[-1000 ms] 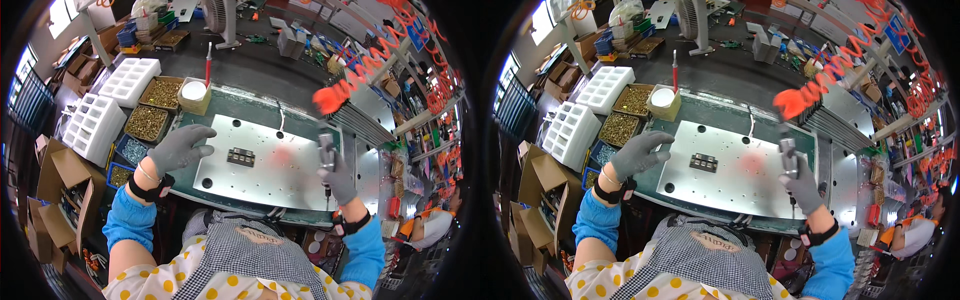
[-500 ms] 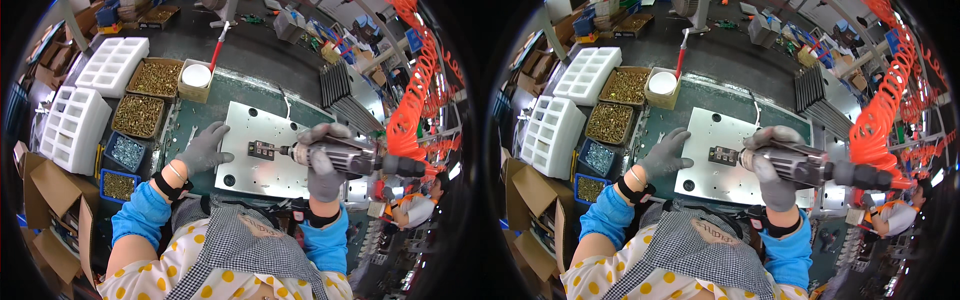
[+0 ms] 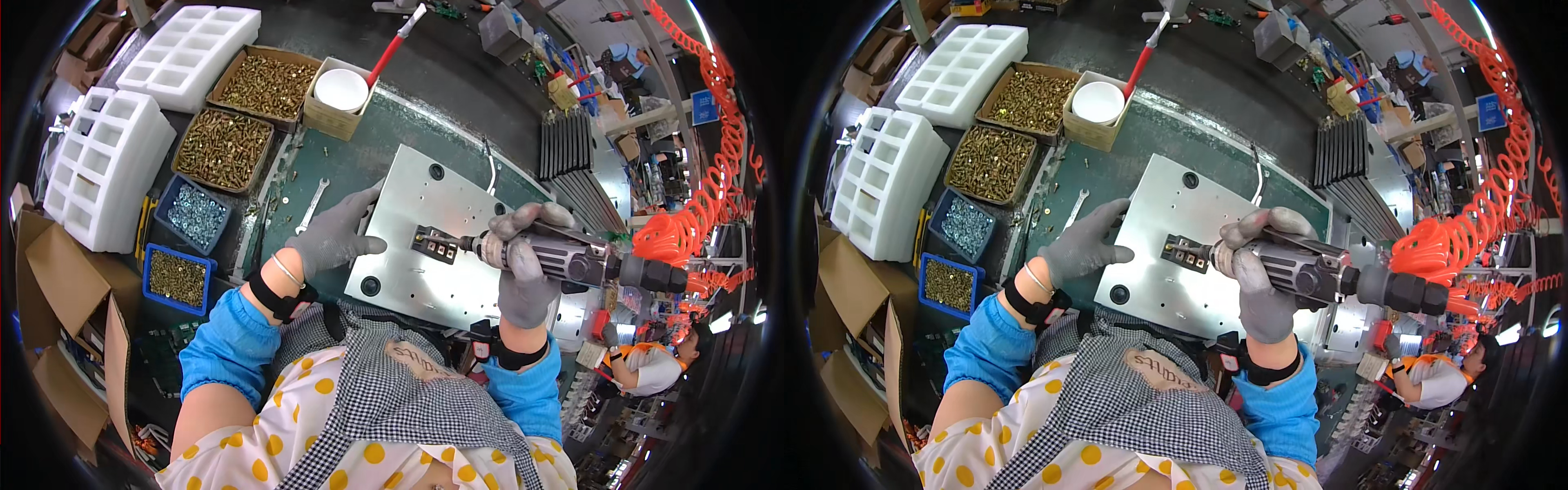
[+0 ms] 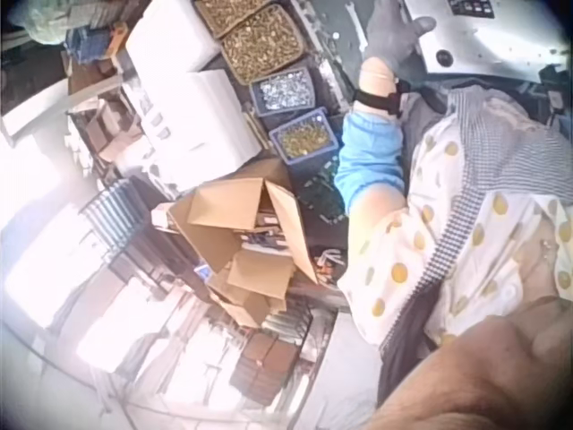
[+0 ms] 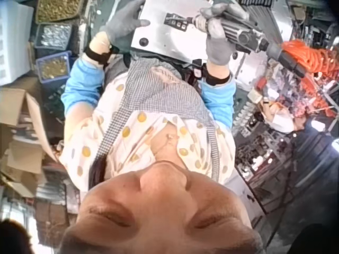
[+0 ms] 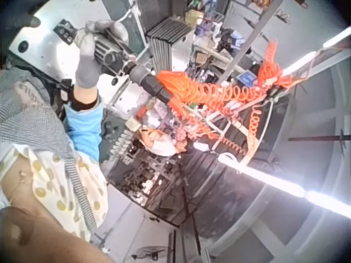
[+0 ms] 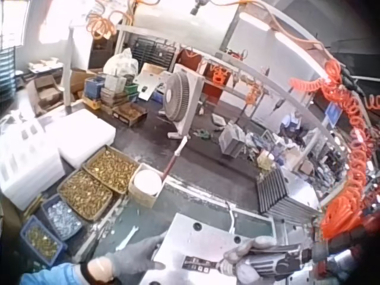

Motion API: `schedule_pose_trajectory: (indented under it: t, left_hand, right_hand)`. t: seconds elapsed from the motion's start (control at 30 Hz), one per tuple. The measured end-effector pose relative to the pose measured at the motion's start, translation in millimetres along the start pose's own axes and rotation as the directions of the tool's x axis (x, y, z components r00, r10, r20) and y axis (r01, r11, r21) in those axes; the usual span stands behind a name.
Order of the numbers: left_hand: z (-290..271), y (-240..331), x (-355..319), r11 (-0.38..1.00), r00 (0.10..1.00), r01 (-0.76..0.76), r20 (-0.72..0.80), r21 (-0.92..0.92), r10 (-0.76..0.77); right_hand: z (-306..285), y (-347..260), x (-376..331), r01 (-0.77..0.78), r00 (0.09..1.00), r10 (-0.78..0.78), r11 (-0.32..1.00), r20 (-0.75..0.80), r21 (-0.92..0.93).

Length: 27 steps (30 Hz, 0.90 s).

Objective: Assembling electrical components onto a metal base plate using an air screwdriver and hand tools.

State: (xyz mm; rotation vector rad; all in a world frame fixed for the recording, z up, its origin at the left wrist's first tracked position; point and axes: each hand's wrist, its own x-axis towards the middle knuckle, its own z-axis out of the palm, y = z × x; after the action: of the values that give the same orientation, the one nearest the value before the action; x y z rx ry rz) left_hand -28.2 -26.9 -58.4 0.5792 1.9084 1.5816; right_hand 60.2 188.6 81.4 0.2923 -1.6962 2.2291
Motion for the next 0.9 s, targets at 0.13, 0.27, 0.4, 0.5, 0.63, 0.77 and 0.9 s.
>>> schedule_pose_trajectory:
  t: [0.13,0.27,0.4,0.5,0.63,0.77,0.9]
  left_hand:
    - [0,1,1,0.999,1.000,0.004,0.017,-0.040,-0.003]
    - [-3,8,-2,1.000,0.999,0.022,0.030,-0.022,-0.022]
    - [-1,-4,-2,0.997,0.999,-0.037,0.026,-0.073,0.039]
    - [-2,4,-3,0.998,0.999,0.000,0.035,-0.057,0.002]
    - [-2,7,-4,0.997,0.999,0.017,0.029,-0.073,-0.015]
    - [0,-1,-5,0.998,1.000,-0.007,0.004,-0.056,0.008]
    - [3,-2,-3,0.992,1.000,0.009,0.026,-0.126,-0.006]
  right_hand:
    - [3,5,-2,-0.043,0.995,0.035,0.996,-0.094,-0.081]
    - [9,-3,9,-0.105,0.988,0.124,0.977,0.096,-0.186]
    - [23,4,13,-0.161,0.976,0.169,0.984,0.135,-0.070]
    - [52,13,14,-0.107,0.949,0.075,0.990,-0.308,-0.087]
    - [27,13,18,-0.032,0.999,0.029,0.996,-0.037,-0.088]
    - [-6,14,34,-0.007,0.859,0.007,1.000,0.512,-0.003]
    - [11,7,27,-0.222,0.975,0.223,0.974,-0.018,0.045]
